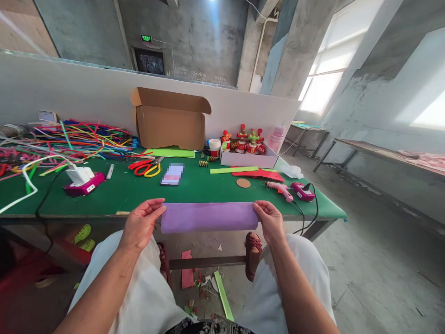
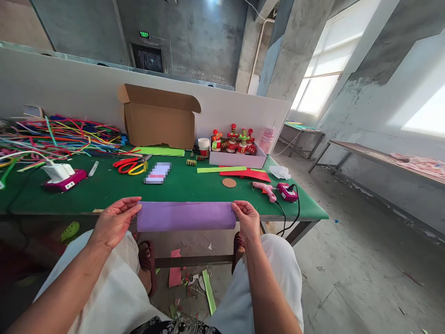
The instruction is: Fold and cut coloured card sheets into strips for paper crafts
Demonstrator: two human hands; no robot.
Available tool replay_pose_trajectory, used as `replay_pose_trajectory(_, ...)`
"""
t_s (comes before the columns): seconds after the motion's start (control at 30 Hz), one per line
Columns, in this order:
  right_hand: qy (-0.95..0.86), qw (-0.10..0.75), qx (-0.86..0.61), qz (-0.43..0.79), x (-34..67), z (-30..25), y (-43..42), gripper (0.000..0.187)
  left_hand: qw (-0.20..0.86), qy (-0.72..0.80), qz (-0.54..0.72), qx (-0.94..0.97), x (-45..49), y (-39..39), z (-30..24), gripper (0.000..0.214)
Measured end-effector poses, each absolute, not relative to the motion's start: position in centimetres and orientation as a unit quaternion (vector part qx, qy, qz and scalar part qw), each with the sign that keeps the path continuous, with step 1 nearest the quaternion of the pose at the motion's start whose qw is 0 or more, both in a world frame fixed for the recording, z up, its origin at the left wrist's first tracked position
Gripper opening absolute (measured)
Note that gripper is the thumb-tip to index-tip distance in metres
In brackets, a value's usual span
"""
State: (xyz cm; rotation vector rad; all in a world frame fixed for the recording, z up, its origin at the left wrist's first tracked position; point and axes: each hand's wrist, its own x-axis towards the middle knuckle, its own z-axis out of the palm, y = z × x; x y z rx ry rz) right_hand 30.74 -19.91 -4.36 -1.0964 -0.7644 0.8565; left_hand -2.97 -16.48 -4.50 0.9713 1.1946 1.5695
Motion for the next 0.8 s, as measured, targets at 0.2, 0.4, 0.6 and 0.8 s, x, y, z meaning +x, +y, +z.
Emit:
replay_pose_trajectory(0.2, -0.344, 0.699, -0.489, 0.391, 30.77, -4.39, -19.93, 0.046, 0.467, 0.479, 0.634, 0.388, -3.09, -16.51, -4.43, 0.053)
replay_pose_trajectory(0.4, -0.331, 0.709, -0.480, 0.398, 30.59, -4.11, -19.98, 0.046, 0.487, 0.467, 0.634, 0.377, -3.16, -16.70, -4.28, 0.053)
replay_pose_trajectory(0.6, -0.307, 0.711, -0.480, 0.413, 30.54, -3.96, -20.05, 0.046, 0.487, 0.470, 0.629, 0.382, -3.22, -16.71, -4.36, 0.054)
replay_pose_trajectory(0.8, -0.348, 0.697, -0.502, 0.375, 30.90, -4.34, -19.48, 0.045, 0.445, 0.507, 0.600, 0.431, -3.42, -16.31, -4.82, 0.060)
